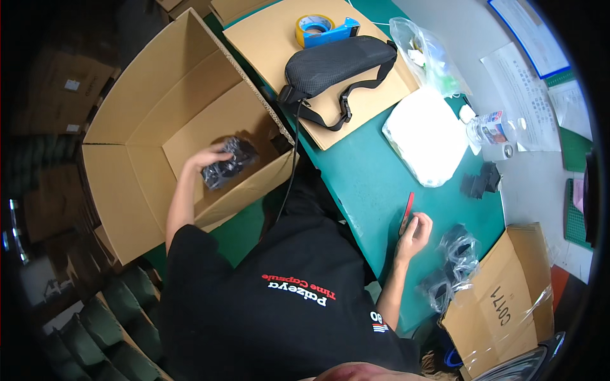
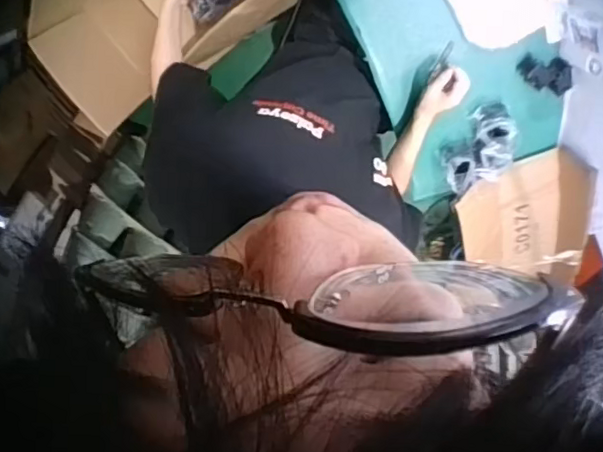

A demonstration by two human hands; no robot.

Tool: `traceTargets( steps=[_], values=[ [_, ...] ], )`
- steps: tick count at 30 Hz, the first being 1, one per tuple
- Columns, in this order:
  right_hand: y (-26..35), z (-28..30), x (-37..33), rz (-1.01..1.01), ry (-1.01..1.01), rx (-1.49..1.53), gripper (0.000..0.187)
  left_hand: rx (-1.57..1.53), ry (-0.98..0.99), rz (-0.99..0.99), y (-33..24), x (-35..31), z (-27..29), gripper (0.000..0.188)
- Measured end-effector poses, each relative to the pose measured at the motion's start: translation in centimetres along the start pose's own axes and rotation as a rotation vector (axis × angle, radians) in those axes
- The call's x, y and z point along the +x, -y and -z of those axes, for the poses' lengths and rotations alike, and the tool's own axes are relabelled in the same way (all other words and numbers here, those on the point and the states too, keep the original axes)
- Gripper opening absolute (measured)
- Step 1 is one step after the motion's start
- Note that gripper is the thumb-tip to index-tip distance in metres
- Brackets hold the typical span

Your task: The person places small black plastic electronic components into clear plastic bags on a green workbench. They use a red utility knife to cut open the bags and then seal them. The person also uses the knife to scrape or trim edges on some of the components before packaging them.

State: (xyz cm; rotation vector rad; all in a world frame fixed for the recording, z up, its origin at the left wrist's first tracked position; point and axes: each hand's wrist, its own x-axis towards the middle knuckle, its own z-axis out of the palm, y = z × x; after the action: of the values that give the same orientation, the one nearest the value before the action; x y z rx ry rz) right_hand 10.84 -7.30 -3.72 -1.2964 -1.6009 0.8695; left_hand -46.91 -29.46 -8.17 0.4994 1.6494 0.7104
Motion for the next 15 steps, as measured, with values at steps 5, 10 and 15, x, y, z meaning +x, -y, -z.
traceTargets(
  steps=[5, 10, 15],
  values=[
    [-0.1, 0.8, -0.2, 0.044, -0.012, -0.076, 0.009, 0.312, 0.019, 0.124, 1.7, 6.4, -4.8, 0.058],
    [1.1, 2.0, -1.1, 0.085, -0.087, -0.147, 0.007, 0.273, 0.034, 0.144, 0.3, 8.5, -7.5, 0.048],
    [1.2, 3.3, -2.5, 0.029, -0.176, -0.133, 0.007, 0.291, 0.010, 0.049, 2.5, 10.4, -7.1, 0.060]
  ],
)
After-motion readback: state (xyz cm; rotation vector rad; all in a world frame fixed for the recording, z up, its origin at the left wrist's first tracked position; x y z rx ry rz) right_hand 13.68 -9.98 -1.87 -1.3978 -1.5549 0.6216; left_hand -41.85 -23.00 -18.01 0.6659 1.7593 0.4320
